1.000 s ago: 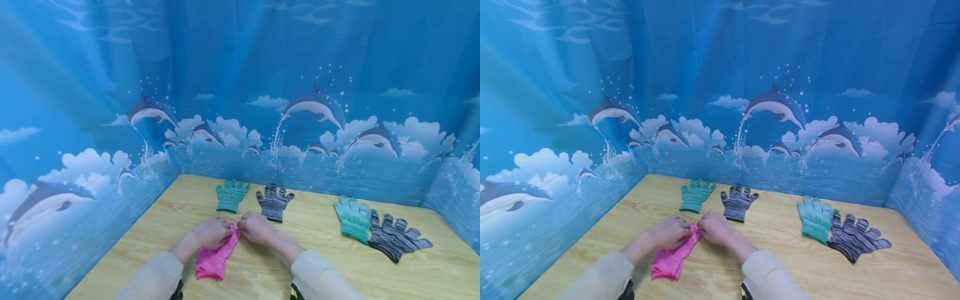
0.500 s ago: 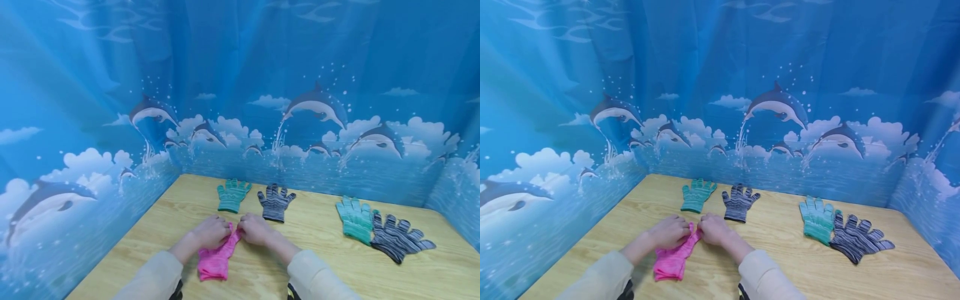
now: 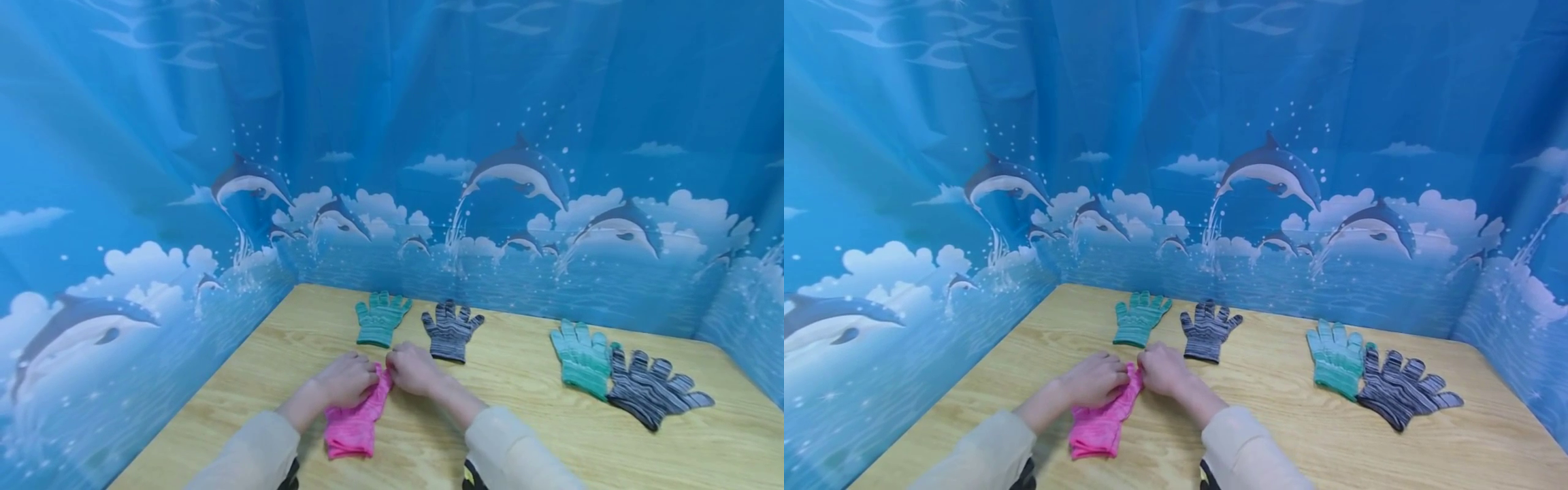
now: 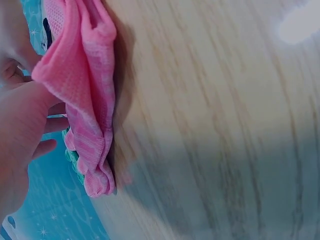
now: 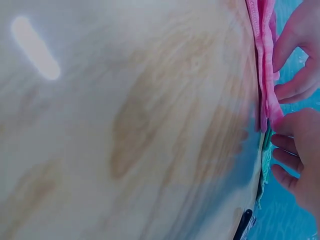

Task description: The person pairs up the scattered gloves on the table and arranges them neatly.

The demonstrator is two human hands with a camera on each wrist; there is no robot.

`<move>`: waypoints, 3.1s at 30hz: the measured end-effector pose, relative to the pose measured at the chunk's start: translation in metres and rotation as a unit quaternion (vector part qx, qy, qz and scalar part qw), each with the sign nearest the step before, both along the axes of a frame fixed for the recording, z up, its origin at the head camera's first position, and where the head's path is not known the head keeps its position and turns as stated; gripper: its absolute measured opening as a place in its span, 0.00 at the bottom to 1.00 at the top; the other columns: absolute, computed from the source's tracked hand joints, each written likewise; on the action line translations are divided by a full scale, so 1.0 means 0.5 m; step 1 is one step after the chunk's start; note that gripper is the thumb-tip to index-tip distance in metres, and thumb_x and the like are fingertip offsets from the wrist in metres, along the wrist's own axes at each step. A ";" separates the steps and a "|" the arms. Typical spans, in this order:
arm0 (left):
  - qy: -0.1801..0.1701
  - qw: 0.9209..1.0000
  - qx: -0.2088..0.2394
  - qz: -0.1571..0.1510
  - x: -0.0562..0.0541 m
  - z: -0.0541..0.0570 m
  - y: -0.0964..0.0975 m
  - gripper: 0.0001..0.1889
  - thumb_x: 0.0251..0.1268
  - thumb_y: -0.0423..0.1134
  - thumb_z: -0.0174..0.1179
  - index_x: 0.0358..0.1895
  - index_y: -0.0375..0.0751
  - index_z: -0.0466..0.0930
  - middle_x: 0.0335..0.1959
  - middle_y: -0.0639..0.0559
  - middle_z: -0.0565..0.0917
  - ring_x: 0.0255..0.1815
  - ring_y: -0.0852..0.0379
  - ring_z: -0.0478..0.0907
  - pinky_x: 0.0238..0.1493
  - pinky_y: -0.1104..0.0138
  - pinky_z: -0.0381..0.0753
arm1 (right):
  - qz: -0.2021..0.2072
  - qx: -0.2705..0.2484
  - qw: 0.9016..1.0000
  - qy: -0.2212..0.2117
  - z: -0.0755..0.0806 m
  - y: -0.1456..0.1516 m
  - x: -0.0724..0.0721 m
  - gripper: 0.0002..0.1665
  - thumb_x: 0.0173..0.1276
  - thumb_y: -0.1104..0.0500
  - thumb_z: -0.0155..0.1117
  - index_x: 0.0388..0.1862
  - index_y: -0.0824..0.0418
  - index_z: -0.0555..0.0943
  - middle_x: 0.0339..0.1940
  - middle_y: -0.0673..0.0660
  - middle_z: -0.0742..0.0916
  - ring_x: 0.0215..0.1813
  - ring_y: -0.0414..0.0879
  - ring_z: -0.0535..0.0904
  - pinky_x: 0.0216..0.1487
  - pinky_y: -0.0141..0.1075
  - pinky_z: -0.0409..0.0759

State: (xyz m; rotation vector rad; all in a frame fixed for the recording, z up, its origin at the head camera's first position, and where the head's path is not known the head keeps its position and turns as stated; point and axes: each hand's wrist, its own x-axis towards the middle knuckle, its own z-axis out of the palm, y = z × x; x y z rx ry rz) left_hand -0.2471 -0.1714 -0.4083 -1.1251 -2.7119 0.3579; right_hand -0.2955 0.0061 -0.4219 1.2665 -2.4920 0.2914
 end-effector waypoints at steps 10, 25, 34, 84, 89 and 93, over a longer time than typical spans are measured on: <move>-0.001 1.000 -0.003 -0.002 -0.001 -0.002 -0.001 0.05 0.61 0.43 0.59 0.33 0.49 0.81 0.30 0.57 0.80 0.35 0.59 0.75 0.42 0.65 0.73 | -0.022 -0.016 0.998 -0.048 -0.010 -0.013 -0.001 0.05 0.55 0.65 0.63 0.22 0.59 0.77 0.20 0.51 0.79 0.24 0.45 0.74 0.23 0.33 0.71; -0.011 1.000 -0.015 0.017 0.004 0.007 0.003 0.09 0.63 0.44 0.57 0.40 0.47 0.82 0.36 0.55 0.82 0.41 0.57 0.76 0.48 0.61 0.73 | 0.178 0.041 0.978 0.100 -0.002 0.041 -0.013 0.06 0.58 0.59 0.66 0.35 0.53 0.85 0.37 0.48 0.85 0.42 0.43 0.78 0.46 0.32 0.74; -0.019 0.999 -0.027 0.034 0.009 0.005 0.001 0.13 0.65 0.45 0.55 0.49 0.47 0.80 0.42 0.54 0.82 0.46 0.56 0.76 0.54 0.59 0.71 | 0.171 0.097 0.979 0.051 -0.005 0.055 -0.006 0.13 0.63 0.59 0.61 0.47 0.54 0.82 0.47 0.49 0.83 0.50 0.44 0.75 0.52 0.34 0.72; -0.022 0.997 0.060 -0.052 0.145 0.018 0.020 0.11 0.61 0.51 0.56 0.24 0.53 0.77 0.24 0.64 0.76 0.33 0.64 0.73 0.41 0.66 0.70 | 0.236 0.119 0.964 0.043 0.007 0.044 0.024 0.13 0.59 0.57 0.61 0.44 0.53 0.83 0.46 0.50 0.84 0.51 0.41 0.77 0.54 0.31 0.71; -0.021 0.998 0.055 -0.020 0.156 0.028 0.017 0.13 0.54 0.56 0.61 0.26 0.52 0.78 0.26 0.63 0.77 0.36 0.63 0.73 0.44 0.65 0.70 | 0.245 0.105 0.963 0.046 0.009 0.042 0.024 0.12 0.58 0.57 0.62 0.42 0.53 0.84 0.44 0.51 0.85 0.49 0.41 0.79 0.52 0.31 0.73; 0.003 0.999 0.049 -0.021 0.158 0.030 0.022 0.08 0.55 0.49 0.61 0.25 0.52 0.77 0.24 0.63 0.76 0.34 0.62 0.73 0.41 0.66 0.70 | 0.247 0.100 0.963 0.041 0.008 0.041 0.024 0.12 0.58 0.58 0.61 0.42 0.54 0.84 0.44 0.51 0.85 0.49 0.41 0.79 0.52 0.30 0.73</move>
